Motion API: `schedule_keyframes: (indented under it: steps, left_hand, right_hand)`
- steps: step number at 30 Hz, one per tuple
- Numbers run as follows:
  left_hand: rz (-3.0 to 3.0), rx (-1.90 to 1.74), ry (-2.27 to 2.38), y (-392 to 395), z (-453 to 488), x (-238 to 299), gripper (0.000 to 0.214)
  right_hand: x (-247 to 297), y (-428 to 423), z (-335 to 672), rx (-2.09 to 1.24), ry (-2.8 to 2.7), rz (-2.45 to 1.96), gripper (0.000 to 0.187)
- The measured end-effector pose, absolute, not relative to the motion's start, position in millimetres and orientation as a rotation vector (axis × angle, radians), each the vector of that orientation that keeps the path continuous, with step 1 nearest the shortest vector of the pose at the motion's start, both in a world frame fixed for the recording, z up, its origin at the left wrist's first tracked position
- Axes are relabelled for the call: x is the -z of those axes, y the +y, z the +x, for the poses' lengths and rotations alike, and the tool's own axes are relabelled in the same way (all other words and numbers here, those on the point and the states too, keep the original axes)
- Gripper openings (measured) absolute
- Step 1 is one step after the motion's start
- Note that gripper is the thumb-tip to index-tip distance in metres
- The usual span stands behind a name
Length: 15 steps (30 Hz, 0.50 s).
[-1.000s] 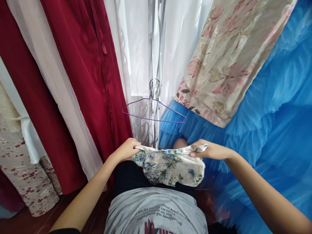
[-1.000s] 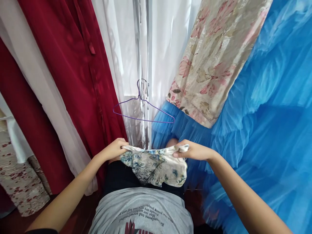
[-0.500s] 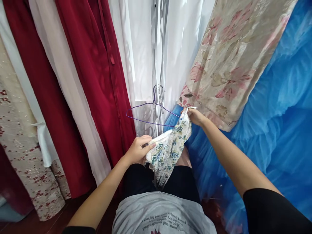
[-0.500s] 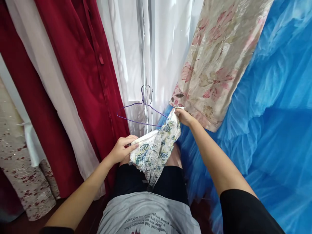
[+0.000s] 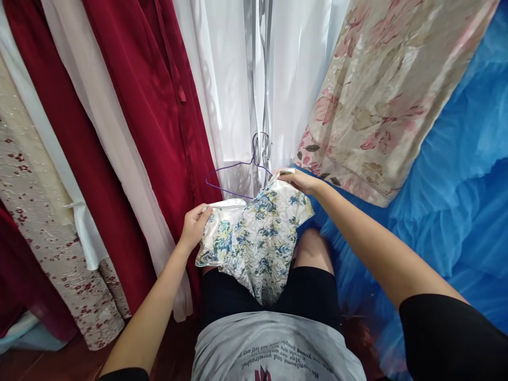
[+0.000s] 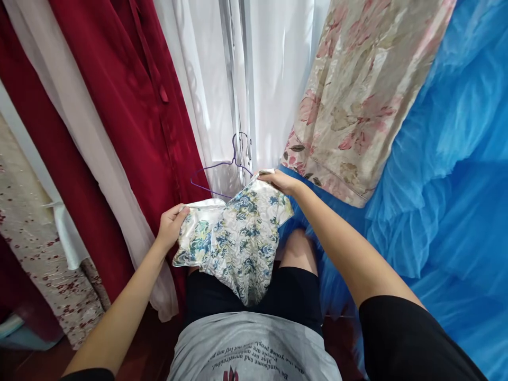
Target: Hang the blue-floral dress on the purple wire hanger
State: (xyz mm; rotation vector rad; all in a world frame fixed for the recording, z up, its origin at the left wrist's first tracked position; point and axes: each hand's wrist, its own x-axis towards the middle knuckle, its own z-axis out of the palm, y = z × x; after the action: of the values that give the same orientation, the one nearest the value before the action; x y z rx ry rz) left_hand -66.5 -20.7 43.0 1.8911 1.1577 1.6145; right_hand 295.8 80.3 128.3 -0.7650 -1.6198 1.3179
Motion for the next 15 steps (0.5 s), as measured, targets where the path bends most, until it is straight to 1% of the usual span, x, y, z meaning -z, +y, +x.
schedule_keyframes:
  steps: [2,4,6,9,13,15]
  left_hand:
    - [2.225,-1.423,1.349,-7.4,-81.7,-39.3,0.036]
    - [2.51,-1.158,1.461,8.6,-96.1,-36.1,0.029]
    - [2.611,-1.023,1.496,26.1,-107.8,-36.8,0.018]
    - [2.555,-1.077,1.544,53.2,-117.4,-51.3,0.013]
    - [2.409,-1.287,1.572,88.9,-108.8,-91.7,0.015]
    - [2.308,-1.394,1.561,103.7,-93.4,-113.0,0.017]
  right_hand:
    - [-130.5,76.4,305.4,-1.282,-1.632,-0.789,0.019]
    - [-134.5,71.1,312.8,-1.271,-1.67,-0.812,0.018]
    - [-140.1,65.6,316.4,-1.304,-1.721,-0.822,0.018]
    - [-149.1,60.1,317.1,-1.362,-1.756,-0.849,0.019]
    - [-157.2,57.8,318.7,-1.372,-1.748,-0.862,0.021]
    - [-158.7,55.2,319.2,-1.452,-1.69,-0.91,0.022]
